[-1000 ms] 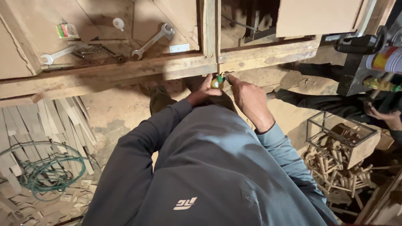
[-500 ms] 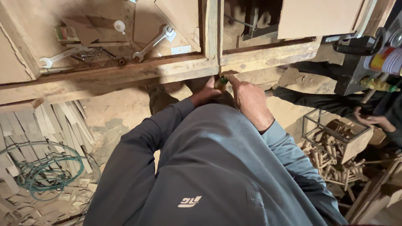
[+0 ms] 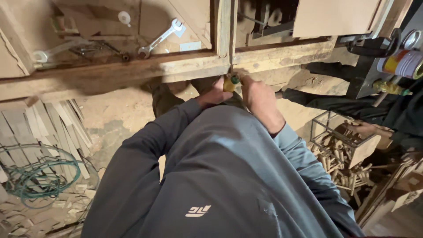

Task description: The person takes a small bottle of yellow liquid with a green cap, opens it, and pours some into an open can on the workbench. They then carry the bottle to a cluttered bench beside a grinding wheel and apply the liquid from the bottle onto a small flat blade-like piece, working it with their fingers.

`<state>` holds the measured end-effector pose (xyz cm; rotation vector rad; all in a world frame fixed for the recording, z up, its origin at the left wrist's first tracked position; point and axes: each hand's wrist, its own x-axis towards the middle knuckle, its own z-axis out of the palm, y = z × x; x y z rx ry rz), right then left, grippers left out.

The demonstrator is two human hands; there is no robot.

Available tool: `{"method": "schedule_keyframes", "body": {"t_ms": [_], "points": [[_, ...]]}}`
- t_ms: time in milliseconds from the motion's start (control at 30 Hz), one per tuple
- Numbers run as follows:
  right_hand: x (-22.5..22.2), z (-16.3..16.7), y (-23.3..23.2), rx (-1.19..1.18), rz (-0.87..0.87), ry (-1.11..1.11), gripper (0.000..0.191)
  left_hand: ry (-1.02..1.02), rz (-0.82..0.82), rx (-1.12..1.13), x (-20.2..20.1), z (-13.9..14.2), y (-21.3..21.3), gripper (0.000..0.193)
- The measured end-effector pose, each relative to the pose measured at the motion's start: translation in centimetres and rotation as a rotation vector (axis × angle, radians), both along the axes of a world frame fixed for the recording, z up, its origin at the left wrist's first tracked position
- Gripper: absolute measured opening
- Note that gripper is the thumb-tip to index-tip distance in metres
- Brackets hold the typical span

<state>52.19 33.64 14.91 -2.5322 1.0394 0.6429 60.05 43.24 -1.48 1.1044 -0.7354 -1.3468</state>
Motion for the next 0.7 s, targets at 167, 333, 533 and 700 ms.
{"method": "schedule_keyframes", "body": {"t_ms": [167, 333, 533, 700], "points": [[-0.7, 1.7, -1.7, 0.558, -0.571, -0.144, 0.030, -0.139, 0.135, -0.033, -1.0, 0.3, 1.3, 0.074], [-2.2, 2.3, -1.5, 0.397, -0.366, -0.128, 0.023, -0.074, 0.020, -0.010, -0.6, 1.3, 2.0, 0.058], [-4.3, 1.9, 1.7, 0.249, -0.365, -0.349, 0.039, 0.076, -0.023, -0.024, -0.9, 1.6, 2.4, 0.063], [-5.0, 2.7, 3.0, -0.101, 0.025, -0.310, 0.037, 0.121, -0.035, -0.014, -1.8, 0.8, 2.4, 0.057]]}}
